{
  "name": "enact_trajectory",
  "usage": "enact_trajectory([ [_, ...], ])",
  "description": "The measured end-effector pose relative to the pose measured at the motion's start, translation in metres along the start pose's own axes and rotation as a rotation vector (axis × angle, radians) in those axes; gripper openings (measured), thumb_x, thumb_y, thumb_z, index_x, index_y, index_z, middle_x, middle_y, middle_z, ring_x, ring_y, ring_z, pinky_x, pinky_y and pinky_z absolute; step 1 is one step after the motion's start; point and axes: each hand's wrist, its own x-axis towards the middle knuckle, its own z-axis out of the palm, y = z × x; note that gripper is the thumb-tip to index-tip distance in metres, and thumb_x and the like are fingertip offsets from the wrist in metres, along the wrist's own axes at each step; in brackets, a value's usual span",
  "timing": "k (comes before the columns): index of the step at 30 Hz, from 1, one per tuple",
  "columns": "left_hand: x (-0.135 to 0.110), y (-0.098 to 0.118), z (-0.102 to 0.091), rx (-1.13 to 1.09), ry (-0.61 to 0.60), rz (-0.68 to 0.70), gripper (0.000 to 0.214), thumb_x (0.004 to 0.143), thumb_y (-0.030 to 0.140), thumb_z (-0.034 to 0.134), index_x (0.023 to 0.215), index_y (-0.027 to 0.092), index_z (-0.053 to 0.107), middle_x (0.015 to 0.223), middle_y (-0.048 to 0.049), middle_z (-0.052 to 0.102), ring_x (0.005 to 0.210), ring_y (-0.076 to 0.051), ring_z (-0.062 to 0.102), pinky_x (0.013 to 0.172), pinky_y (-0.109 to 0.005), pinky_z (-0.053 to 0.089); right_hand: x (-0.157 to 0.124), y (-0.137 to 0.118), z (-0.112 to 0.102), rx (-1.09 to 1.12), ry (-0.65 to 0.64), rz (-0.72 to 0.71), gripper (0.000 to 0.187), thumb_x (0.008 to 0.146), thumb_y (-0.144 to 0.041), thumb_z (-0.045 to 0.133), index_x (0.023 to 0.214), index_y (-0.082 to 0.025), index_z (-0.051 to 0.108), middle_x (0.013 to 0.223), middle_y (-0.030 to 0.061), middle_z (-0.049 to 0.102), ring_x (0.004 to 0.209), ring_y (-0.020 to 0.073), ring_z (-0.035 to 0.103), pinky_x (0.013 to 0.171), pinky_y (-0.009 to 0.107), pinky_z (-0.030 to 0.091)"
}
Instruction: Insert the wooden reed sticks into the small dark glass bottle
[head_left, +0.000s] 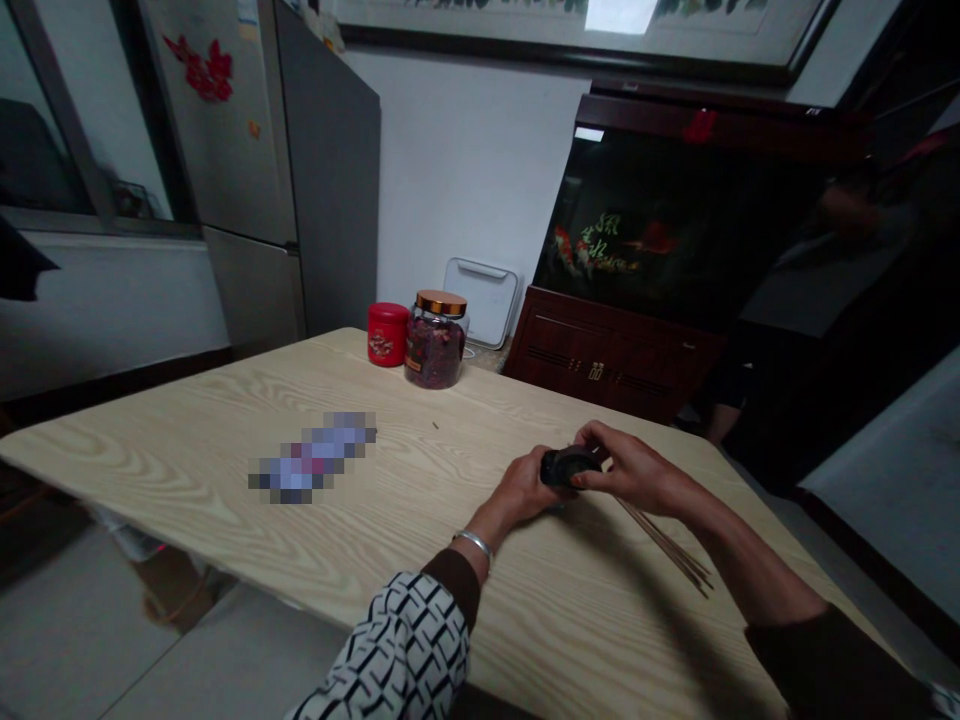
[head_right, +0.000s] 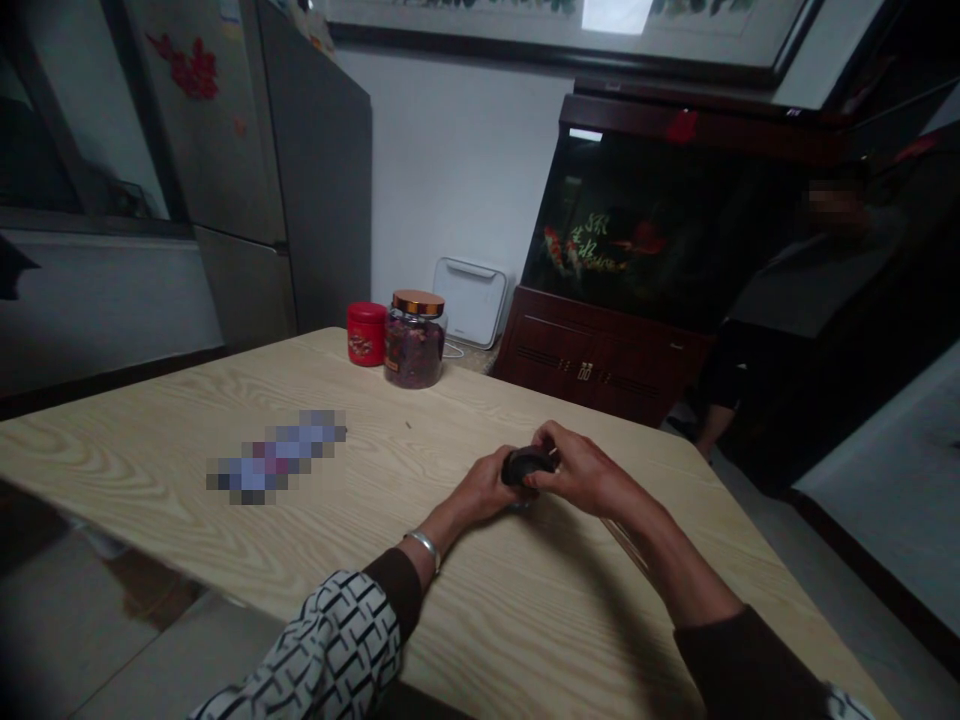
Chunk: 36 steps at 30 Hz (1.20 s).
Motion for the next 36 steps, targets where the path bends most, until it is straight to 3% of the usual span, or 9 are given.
enact_trajectory([
  [6, -0.001, 0.002, 0.000, 0.017, 0.015, -0.014, 0.061, 0.064, 0.043, 0.082, 0.116, 0.018, 0.062, 0.100, -0.0068, 0.071, 0.092, -0.024, 0.064, 0.080, -0.031, 0.048, -0.066, 0.022, 0.069, -0.157, 0.275, 0.004, 0.025, 0.083, -0.023, 0.056, 0.107, -0.023, 0.052, 0.108, 0.0084, 0.061, 0.095, 0.0237, 0.061, 0.078, 0.035, 0.050],
  [9, -0.001, 0.002, 0.000, 0.007, 0.012, -0.017, 0.062, 0.063, 0.044, 0.083, 0.115, 0.019, 0.062, 0.099, -0.0064, 0.070, 0.091, -0.023, 0.064, 0.081, -0.031, 0.048, -0.077, 0.034, 0.098, -0.253, 0.340, 0.007, 0.027, 0.083, -0.017, 0.053, 0.108, -0.024, 0.054, 0.114, 0.0109, 0.059, 0.104, 0.0276, 0.061, 0.080, 0.039, 0.054],
  [12, -0.002, 0.004, 0.000, 0.008, 0.012, -0.006, 0.060, 0.063, 0.044, 0.083, 0.114, 0.019, 0.062, 0.099, -0.0059, 0.070, 0.091, -0.022, 0.063, 0.080, -0.030, 0.048, -0.080, 0.040, 0.109, -0.282, 0.336, -0.005, 0.035, 0.082, -0.014, 0.054, 0.115, -0.025, 0.055, 0.121, 0.0123, 0.058, 0.111, 0.0287, 0.061, 0.081, 0.041, 0.057],
  [21, -0.001, 0.004, -0.001, -0.007, 0.009, -0.005, 0.060, 0.063, 0.042, 0.084, 0.114, 0.018, 0.063, 0.097, -0.0069, 0.070, 0.090, -0.023, 0.064, 0.078, -0.030, 0.049, -0.101, 0.037, 0.106, -0.194, 0.264, -0.111, 0.040, 0.086, -0.037, 0.064, 0.125, -0.028, 0.056, 0.127, 0.0114, 0.060, 0.116, 0.0287, 0.060, 0.094, 0.044, 0.053],
  [23, -0.001, 0.002, 0.000, -0.016, 0.012, -0.001, 0.061, 0.063, 0.043, 0.084, 0.114, 0.018, 0.063, 0.098, -0.0077, 0.070, 0.091, -0.024, 0.064, 0.078, -0.031, 0.049, -0.098, 0.046, 0.093, -0.175, 0.303, -0.020, 0.034, 0.091, -0.039, 0.056, 0.122, -0.026, 0.058, 0.124, 0.0110, 0.063, 0.113, 0.0268, 0.061, 0.093, 0.040, 0.052],
  [26, 0.000, 0.001, 0.000, -0.031, 0.009, 0.010, 0.062, 0.063, 0.043, 0.084, 0.115, 0.018, 0.063, 0.099, -0.0082, 0.070, 0.091, -0.024, 0.064, 0.078, -0.031, 0.050, -0.081, 0.072, 0.065, -0.235, 0.374, 0.261, 0.027, 0.095, -0.038, 0.044, 0.108, -0.023, 0.063, 0.112, 0.0108, 0.067, 0.092, 0.0238, 0.066, 0.078, 0.036, 0.051],
  [29, -0.001, 0.003, -0.001, -0.035, 0.004, 0.009, 0.062, 0.063, 0.043, 0.084, 0.115, 0.017, 0.063, 0.098, -0.0082, 0.070, 0.091, -0.024, 0.064, 0.078, -0.031, 0.050, -0.058, 0.102, 0.044, -0.328, 0.276, 0.445, 0.024, 0.091, -0.037, 0.049, 0.097, -0.022, 0.068, 0.102, 0.0102, 0.069, 0.088, 0.0245, 0.066, 0.071, 0.034, 0.045],
  [32, -0.001, 0.003, -0.001, -0.027, 0.010, 0.004, 0.062, 0.063, 0.044, 0.084, 0.115, 0.018, 0.063, 0.099, -0.0075, 0.070, 0.090, -0.023, 0.064, 0.079, -0.030, 0.050, -0.043, 0.123, 0.041, -0.302, 0.148, 0.547, 0.021, 0.084, -0.041, 0.057, 0.083, -0.023, 0.068, 0.087, 0.0069, 0.071, 0.083, 0.0234, 0.065, 0.064, 0.031, 0.041],
  [36, 0.000, 0.002, 0.000, -0.015, 0.018, 0.000, 0.063, 0.063, 0.043, 0.085, 0.116, 0.018, 0.062, 0.099, -0.0068, 0.070, 0.090, -0.022, 0.064, 0.078, -0.030, 0.049, -0.037, 0.136, 0.051, -0.229, 0.127, 0.591, 0.017, 0.080, -0.040, 0.061, 0.077, -0.023, 0.066, 0.079, 0.0035, 0.071, 0.074, 0.0196, 0.063, 0.060, 0.028, 0.037],
])
